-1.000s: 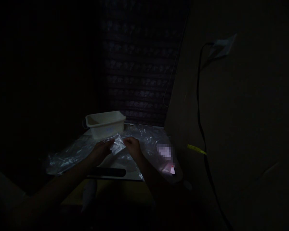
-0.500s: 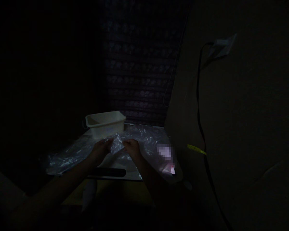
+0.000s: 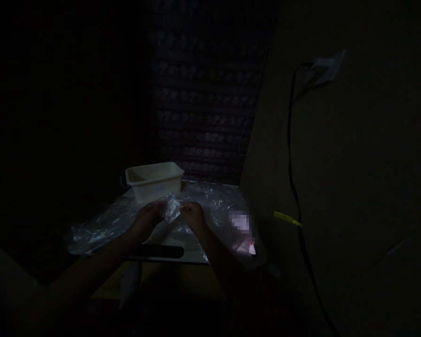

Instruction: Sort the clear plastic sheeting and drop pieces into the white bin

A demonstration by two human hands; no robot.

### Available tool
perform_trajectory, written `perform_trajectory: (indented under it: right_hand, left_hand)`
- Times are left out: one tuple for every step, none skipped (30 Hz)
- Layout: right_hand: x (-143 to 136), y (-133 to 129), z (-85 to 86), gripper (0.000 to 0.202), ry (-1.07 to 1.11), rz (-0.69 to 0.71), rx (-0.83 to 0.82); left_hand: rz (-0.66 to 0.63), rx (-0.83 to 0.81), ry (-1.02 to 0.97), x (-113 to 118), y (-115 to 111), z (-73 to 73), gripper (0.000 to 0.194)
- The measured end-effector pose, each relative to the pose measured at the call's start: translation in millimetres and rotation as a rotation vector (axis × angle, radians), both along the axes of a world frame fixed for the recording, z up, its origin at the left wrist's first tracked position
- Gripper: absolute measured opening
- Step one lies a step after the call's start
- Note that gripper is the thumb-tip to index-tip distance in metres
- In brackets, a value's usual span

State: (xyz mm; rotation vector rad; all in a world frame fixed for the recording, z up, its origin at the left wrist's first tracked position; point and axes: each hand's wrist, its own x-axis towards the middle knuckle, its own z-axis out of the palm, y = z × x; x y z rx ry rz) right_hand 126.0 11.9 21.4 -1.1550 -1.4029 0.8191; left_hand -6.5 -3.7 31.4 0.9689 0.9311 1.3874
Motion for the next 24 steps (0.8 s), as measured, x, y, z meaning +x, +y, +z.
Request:
perform_trajectory:
  right_hand:
    - [2,1,1.4,0.005,-0.050,-0.025,0.079]
    - [5,2,3.0,0.006,-0.110,-0.049,0.157]
    - [8,3,4.7,0.006,-0.174,-0.073,0.227]
    - [10,3,6.3,0.007,-0.238,-0.096,0.282]
    - [12,3,7.8,0.007,-0.297,-0.117,0.317]
    - [14,2,9.1,0.007,-0.349,-0.134,0.340]
    - [15,1,10.4,0.007,-0.393,-0.143,0.355]
    - [15,0,11.5,0.008,-0.428,-0.140,0.365]
    - [15,-1,12.7,0.008,-0.457,-0.127,0.372]
    - [15,-2,13.9,0.008,-0.481,-0.104,0.378]
    - [15,-3,15.2,0.008,-0.500,-0.075,0.387]
    - [15,-4,16.4,0.008,-0.510,-0.044,0.395]
    - [14,-5,17.4,0.008,-0.511,-0.008,0.403]
    - [14,-6,18.2,0.008,-0.497,0.029,0.407]
    - [14,-6,18.6,0.009,-0.469,0.063,0.407]
    - [14,-6,18.7,0.009,-0.428,0.092,0.397]
    - [14,-7,18.5,0.009,-0.378,0.113,0.378]
    - [14,-7,18.2,0.009,-0.323,0.127,0.348]
    - [13,-7,17.8,0.009,-0.264,0.135,0.307]
    - [12,-7,17.5,0.009,-0.201,0.138,0.257]
    - [11,-7,17.4,0.009,-0.139,0.141,0.201]
    - [10,-7,17.5,0.010,-0.080,0.145,0.143]
    - [8,-8,17.7,0.011,-0.031,0.151,0.088]
    - [7,-8,18.0,0.012,0.004,0.158,0.042]
  left_hand:
    - [0.036,0.007,0.028,-1,0,0.7,0.030]
    - [0.088,0.024,0.071,-2,1,1.7,0.035]
    - [0.148,0.055,0.128,-4,2,2.8,0.040]
    - [0.199,0.102,0.200,-5,2,4.1,0.044]
    - [0.226,0.159,0.285,-7,3,5.5,0.046]
    - [0.233,0.218,0.375,-8,4,6.9,0.047]
    - [0.226,0.268,0.463,-9,4,8.2,0.045]
    - [0.213,0.305,0.540,-10,4,9.1,0.044]
    - [0.197,0.332,0.598,-10,4,9.7,0.043]
    - [0.184,0.349,0.636,-10,4,9.8,0.043]
    - [0.176,0.357,0.655,-9,4,9.3,0.044]
    - [0.169,0.359,0.658,-8,5,8.5,0.046]
    - [0.156,0.354,0.646,-8,5,7.5,0.049]
    - [0.139,0.340,0.623,-7,6,6.4,0.051]
    - [0.115,0.319,0.592,-7,6,5.5,0.051]
    - [0.084,0.296,0.557,-8,6,4.9,0.049]
    - [0.051,0.275,0.523,-8,6,4.8,0.044]
    - [0.024,0.254,0.495,-9,6,5.0,0.037]
    - [0.005,0.236,0.475,-9,6,5.6,0.030]
    - [0.001,0.219,0.460,-9,5,6.4,0.024]
    - [0.007,0.204,0.449,-9,4,7.3,0.020]
    - [0.018,0.192,0.439,-9,3,8.2,0.017]
    - [0.029,0.183,0.429,-8,2,9.0,0.016]
    - [0.032,0.174,0.417,-7,1,9.4,0.015]
